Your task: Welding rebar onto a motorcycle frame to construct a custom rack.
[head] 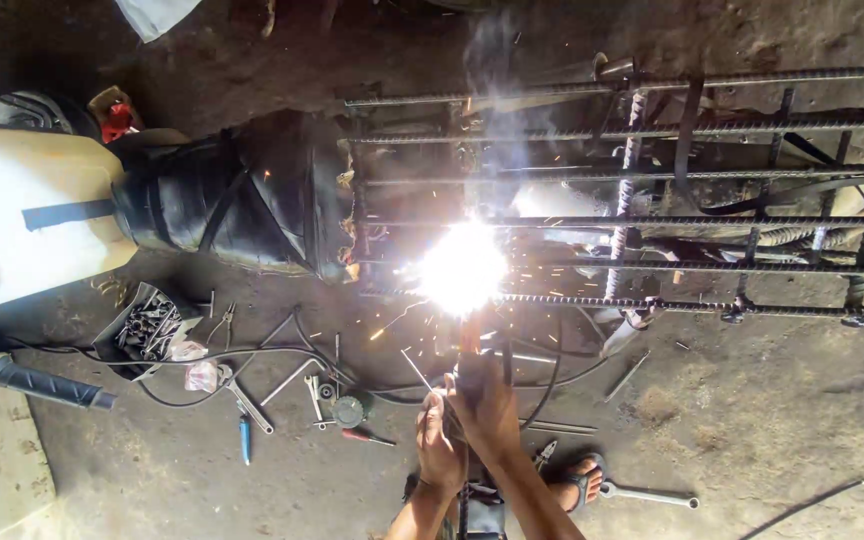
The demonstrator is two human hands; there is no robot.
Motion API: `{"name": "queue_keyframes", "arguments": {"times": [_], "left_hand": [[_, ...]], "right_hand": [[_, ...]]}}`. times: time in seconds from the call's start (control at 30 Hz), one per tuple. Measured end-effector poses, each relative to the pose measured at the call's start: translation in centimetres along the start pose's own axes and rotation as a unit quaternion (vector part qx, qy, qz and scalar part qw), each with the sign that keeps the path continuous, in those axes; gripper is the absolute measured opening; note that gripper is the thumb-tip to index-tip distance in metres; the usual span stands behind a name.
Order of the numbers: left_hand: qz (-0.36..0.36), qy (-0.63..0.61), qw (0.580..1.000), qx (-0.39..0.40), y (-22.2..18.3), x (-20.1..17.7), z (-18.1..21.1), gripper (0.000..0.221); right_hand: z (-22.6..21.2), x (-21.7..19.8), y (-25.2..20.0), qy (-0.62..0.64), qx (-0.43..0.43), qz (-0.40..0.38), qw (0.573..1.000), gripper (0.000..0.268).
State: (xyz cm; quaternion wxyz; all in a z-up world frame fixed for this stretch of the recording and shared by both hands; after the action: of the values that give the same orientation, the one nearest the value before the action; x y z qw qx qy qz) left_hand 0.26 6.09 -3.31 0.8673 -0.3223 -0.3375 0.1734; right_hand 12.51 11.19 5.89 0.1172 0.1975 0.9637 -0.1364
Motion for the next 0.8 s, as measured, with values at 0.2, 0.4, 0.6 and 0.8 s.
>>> {"name": "queue_keyframes", "arguments": {"times": [0.2,0.4,0.6,0.8], "left_hand": [[-0.026,-0.011,0.999,0.019,0.4,-1.0,-0.6,0.036],[-0.046,-0.012,0.999,0.026,-1.6,3.2,2.8,0.036],[-0.034,0.484,0.715,0.503,-3.9,5.3,6.0,0.030],[-0.009,0.377,0.879,0.290,-1.6,2.8,3.7,0.035]], "right_hand": [[-0.8,0.0,0.3,-0.012,-0.030,0.016,0.999,0.049],[-0.5,0.2,0.1,-0.106,-0.101,0.036,0.989,0.055],[0.3,0.3,0.2,-0.005,-0.061,-0.001,0.998,0.046],[-1.3,-0.6,0.2,-0.043,-0.066,0.011,0.997,0.049]]}}
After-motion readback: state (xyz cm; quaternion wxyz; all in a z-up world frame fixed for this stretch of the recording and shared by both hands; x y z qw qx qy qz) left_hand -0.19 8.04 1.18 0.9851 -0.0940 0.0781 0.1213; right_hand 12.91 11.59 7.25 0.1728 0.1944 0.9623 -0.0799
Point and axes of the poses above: each hand's wrist, its own y-axis towards the middle knuckle, its own x-axis out of the palm, z = x × y, the point moved 7 cm from there along y, towards the middle knuckle, and after that the axes turned 9 degrees about z, right-handed, at the moved point
